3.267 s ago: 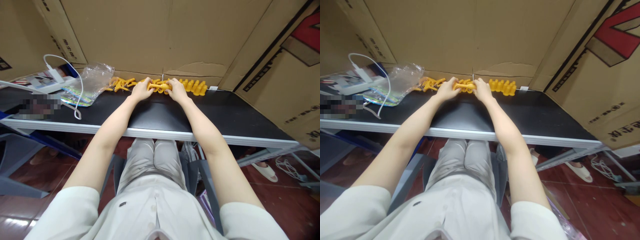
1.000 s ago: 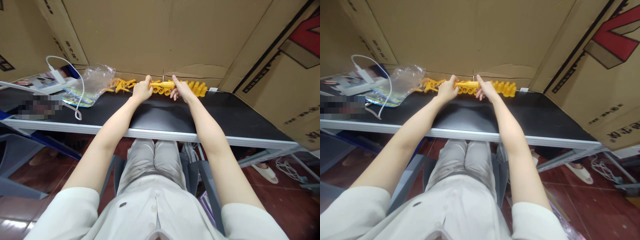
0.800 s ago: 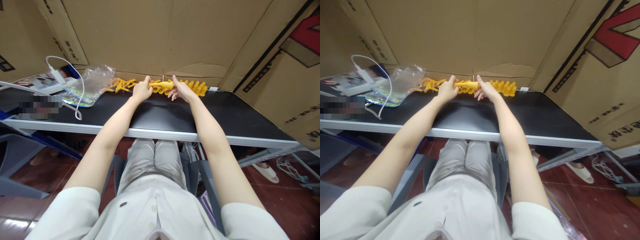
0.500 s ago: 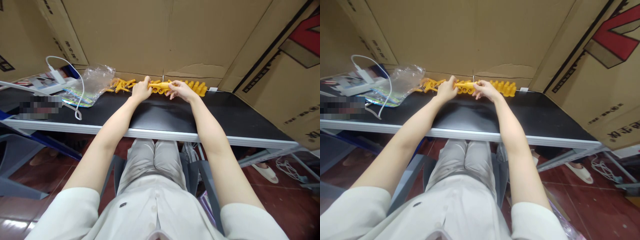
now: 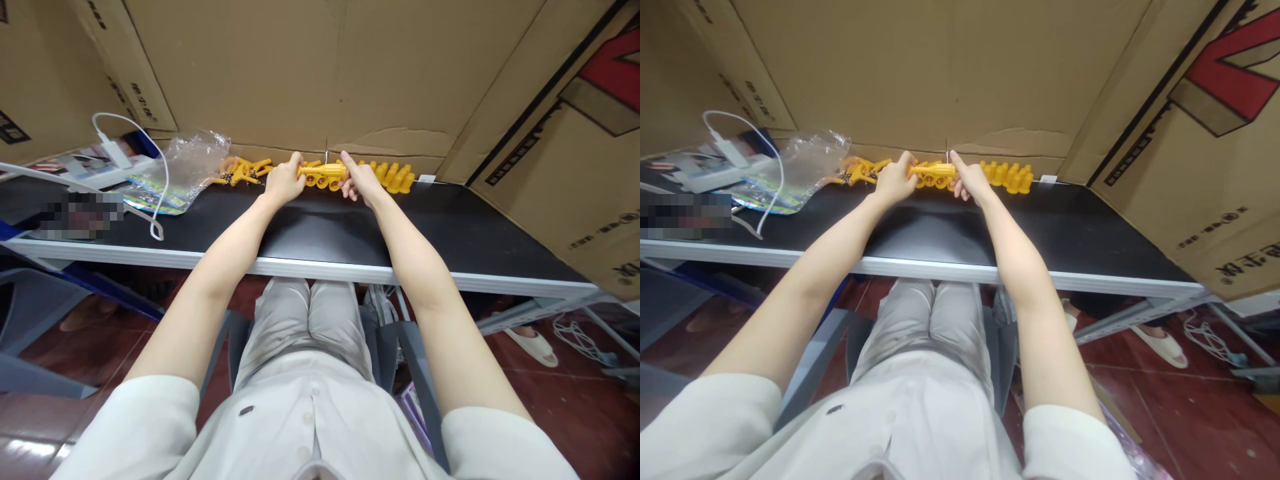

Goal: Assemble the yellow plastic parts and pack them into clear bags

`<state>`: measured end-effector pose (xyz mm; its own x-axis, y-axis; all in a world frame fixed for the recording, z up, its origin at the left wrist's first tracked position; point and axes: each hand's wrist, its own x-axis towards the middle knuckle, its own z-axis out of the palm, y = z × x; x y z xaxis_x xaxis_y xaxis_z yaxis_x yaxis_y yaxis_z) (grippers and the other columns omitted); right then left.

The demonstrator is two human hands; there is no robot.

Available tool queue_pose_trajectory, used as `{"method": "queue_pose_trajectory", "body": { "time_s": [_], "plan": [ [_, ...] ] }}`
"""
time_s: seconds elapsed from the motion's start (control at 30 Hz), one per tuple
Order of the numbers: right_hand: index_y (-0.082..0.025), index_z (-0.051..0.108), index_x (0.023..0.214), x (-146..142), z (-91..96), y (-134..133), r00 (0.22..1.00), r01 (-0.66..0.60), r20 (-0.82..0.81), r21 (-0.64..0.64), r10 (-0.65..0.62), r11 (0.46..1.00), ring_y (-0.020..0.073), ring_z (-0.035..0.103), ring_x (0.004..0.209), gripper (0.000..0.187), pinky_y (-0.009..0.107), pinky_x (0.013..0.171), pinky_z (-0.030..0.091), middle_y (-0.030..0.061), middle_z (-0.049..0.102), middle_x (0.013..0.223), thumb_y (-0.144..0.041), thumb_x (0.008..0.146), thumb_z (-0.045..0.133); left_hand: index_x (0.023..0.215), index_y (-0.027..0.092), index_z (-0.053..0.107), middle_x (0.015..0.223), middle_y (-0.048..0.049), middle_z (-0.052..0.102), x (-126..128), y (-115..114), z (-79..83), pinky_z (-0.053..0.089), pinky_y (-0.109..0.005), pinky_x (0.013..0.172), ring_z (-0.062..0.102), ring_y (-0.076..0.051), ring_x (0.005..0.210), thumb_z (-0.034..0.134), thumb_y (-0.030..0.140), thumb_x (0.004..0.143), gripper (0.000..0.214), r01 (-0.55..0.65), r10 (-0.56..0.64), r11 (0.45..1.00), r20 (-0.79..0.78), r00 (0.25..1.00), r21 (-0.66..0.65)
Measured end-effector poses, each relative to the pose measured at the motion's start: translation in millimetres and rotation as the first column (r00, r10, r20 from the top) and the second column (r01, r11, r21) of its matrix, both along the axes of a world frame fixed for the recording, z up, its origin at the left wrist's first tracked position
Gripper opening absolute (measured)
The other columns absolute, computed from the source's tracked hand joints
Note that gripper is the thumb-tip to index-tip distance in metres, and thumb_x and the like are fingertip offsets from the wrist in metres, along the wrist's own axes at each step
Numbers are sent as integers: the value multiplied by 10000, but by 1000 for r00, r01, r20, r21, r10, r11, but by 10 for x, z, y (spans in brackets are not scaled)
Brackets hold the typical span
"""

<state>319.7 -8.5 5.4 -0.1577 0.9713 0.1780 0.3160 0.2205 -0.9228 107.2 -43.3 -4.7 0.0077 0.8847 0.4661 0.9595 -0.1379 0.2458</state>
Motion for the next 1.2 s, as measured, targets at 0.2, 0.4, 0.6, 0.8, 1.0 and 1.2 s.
{"method": "queue_pose_trajectory", "body": {
  "time_s": [0.2, 0.4, 0.6, 0.8, 1.0, 1.2],
  "plan": [
    [-183, 767, 1120, 55, 7, -5, 998, -56, 18, -98, 58, 994, 126, 508, 345, 874, 237, 317, 351, 38, 675, 563, -977, 925, 459, 1593, 301, 550, 1015, -110, 740, -3, 29, -20, 521, -422, 942, 699, -356, 1104, 558, 264, 890, 704, -10, 12, 999, 40, 999, -40],
    [-221, 708, 1182, 108, 29, -22, 990, -119, -65, 49, 122, 992, 123, 718, 583, 558, 211, 522, 533, 30, 811, 925, -654, 875, 877, 1546, 273, 600, 1054, -134, 746, -33, 47, -36, 529, -439, 948, 707, -368, 1118, 540, 263, 911, 638, -41, 43, 998, 51, 998, -46],
    [-185, 712, 951, 104, -22, 63, 996, -93, -7, 45, 94, 995, 137, 641, 487, 658, 236, 458, 503, 55, 730, 675, -838, 874, 748, 1538, 242, 606, 1026, -124, 751, -2, 17, -20, 531, -436, 966, 719, -365, 1129, 535, 247, 912, 629, -14, 14, 1000, 15, 1000, -7],
    [-184, 752, 1019, 66, -81, 176, 1000, -12, -8, 49, 12, 999, 119, 496, 384, 825, 229, 372, 432, 6, 571, 502, -975, 879, 565, 1514, 220, 614, 1101, -135, 765, 50, -42, 16, 529, -406, 954, 718, -349, 1134, 523, 242, 919, 603, 8, -8, 1000, 6, 1000, 1],
    [-173, 752, 1154, 87, -13, 81, 1000, -29, -7, 0, 29, 1000, 167, 614, 480, 835, 277, 461, 536, 63, 697, 655, -949, 899, 578, 1514, 247, 625, 1085, -138, 767, 48, -16, 1, 531, -415, 945, 707, -354, 1121, 521, 269, 916, 607, -4, 4, 1000, 30, 1000, -4],
    [-218, 708, 1186, 181, 63, -3, 985, -166, -33, 27, 167, 986, 129, 728, 608, 538, 218, 564, 556, 38, 822, 927, -636, 890, 872, 1524, 282, 620, 1110, -136, 767, 25, -23, 19, 534, -437, 963, 695, -362, 1127, 524, 296, 912, 619, -35, 36, 999, 54, 998, -27]
  ]
}}
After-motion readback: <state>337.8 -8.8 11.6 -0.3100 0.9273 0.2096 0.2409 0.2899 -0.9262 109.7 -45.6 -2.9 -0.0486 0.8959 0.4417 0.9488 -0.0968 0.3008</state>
